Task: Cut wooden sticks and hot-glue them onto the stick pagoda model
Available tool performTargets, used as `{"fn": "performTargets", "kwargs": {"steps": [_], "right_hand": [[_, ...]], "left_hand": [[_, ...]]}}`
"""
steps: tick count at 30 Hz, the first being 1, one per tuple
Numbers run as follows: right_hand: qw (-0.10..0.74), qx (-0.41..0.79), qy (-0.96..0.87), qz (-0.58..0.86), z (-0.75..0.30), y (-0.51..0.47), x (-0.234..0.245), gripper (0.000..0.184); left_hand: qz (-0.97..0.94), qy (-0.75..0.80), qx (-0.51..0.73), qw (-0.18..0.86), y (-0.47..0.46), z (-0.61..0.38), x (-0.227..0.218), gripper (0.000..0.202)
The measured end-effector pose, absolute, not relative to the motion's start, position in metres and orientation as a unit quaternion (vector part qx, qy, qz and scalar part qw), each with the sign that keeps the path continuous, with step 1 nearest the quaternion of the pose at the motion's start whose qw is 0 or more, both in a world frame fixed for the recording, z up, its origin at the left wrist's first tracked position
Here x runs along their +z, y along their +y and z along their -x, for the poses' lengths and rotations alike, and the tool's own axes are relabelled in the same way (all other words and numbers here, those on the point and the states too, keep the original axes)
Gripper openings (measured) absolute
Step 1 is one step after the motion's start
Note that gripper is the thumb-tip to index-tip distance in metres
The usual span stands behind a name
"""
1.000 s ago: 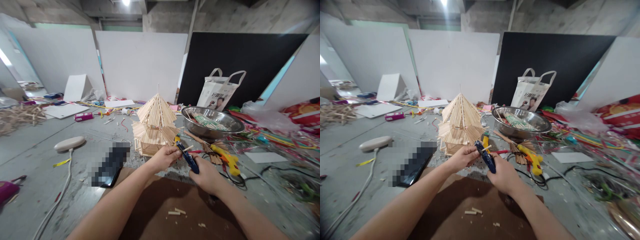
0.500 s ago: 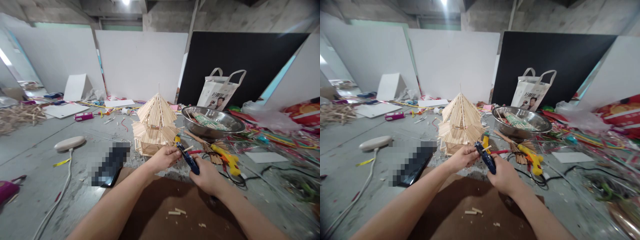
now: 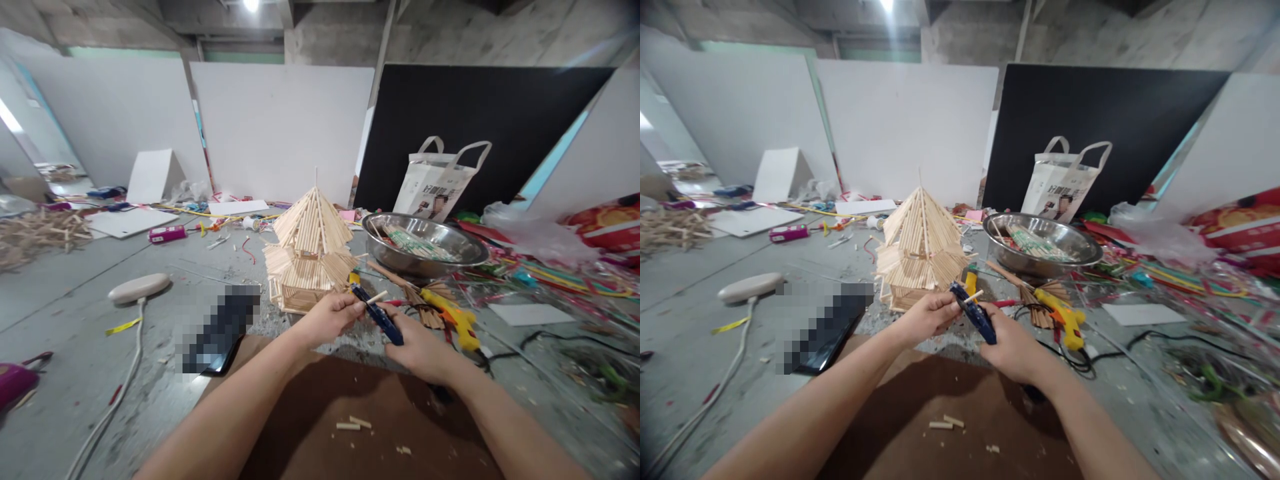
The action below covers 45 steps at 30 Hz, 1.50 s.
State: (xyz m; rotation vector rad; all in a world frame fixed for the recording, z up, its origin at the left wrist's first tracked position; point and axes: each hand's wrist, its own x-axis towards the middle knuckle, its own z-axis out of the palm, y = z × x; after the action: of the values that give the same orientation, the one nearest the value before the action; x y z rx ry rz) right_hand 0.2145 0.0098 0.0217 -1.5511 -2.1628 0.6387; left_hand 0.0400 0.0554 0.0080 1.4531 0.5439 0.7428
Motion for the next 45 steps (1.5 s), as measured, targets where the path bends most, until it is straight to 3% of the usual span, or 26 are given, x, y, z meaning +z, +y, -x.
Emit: {"fn": "performTargets", "kwargs": {"steps": [4,9,16,18,20,26,34,45], "right_hand": [[0.218,0.22,-0.799,0.516,-0.218,0.011,0.023,0.06],[0.188,0.184,-0.806,0.53,-0.231,0.019,0.017,0.063],[0.074,0.124,-0.826,0.545,-0.245,0.031,-0.005,0.046],[0.058,0.131,-0.822,0.552,-0.245,0.032,-0.006,0.053],[0.082,0.16,-0.811,0.557,-0.243,0.031,-0.002,0.061],[0.309,0.348,-0.69,0.555,-0.23,0.025,0.017,0.047],[0.309,0.482,-0.621,0.535,-0.214,0.013,0.018,0.039],[0.334,0.55,-0.578,0.502,-0.212,0.011,0.015,0.038]], "left_hand": [[-0.552,0.192,0.3,0.754,0.054,-0.037,0.01,0.034],[-0.537,0.194,0.319,0.756,0.055,-0.033,0.013,0.031],[-0.683,0.317,0.325,0.572,0.055,-0.04,0.013,0.033],[-0.732,0.342,0.326,0.491,0.057,-0.041,0.01,0.031],[-0.773,0.347,0.316,0.426,0.058,-0.041,0.008,0.029],[-0.833,0.318,0.265,0.368,0.053,-0.044,0.005,0.029],[-0.84,0.249,0.26,0.407,0.048,-0.046,0.009,0.027],[-0.803,0.253,0.223,0.491,0.048,-0.039,0.018,0.022]]}}
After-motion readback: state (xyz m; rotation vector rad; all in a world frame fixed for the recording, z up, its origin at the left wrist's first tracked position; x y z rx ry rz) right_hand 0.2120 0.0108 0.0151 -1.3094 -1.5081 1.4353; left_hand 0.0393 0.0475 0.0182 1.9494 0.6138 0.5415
